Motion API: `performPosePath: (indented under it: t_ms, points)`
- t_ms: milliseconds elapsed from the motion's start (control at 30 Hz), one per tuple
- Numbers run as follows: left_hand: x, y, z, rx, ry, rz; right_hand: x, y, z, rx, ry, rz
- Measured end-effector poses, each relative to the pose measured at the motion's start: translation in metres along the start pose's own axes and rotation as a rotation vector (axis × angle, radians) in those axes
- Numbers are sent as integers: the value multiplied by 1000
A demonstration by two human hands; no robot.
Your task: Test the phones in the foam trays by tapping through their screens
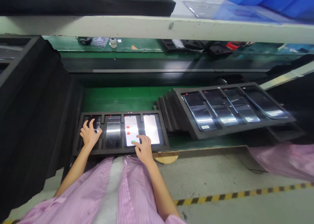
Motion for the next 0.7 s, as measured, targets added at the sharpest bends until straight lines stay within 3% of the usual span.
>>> performPosePath:
  t_ms: [200, 400, 700]
  points:
    - [0, 0, 0, 0, 9, 4, -9, -7, 3, -103, 83, 22]
    - [-1, -2, 0, 15, 5, 9, 0, 1, 6, 19, 42, 18]
    - [0, -1, 0, 11, 3, 3, 12, 7, 13, 69, -5, 100]
Point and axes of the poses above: each hand's wrist, its own z-axis away from the middle knuckle, its own y-axis out of the back of the hand, x = y × z, the point moved 1 cm from there along -z, towards the middle knuckle, and after that the axes turned 2 degrees about y, right-handed, at the moved point
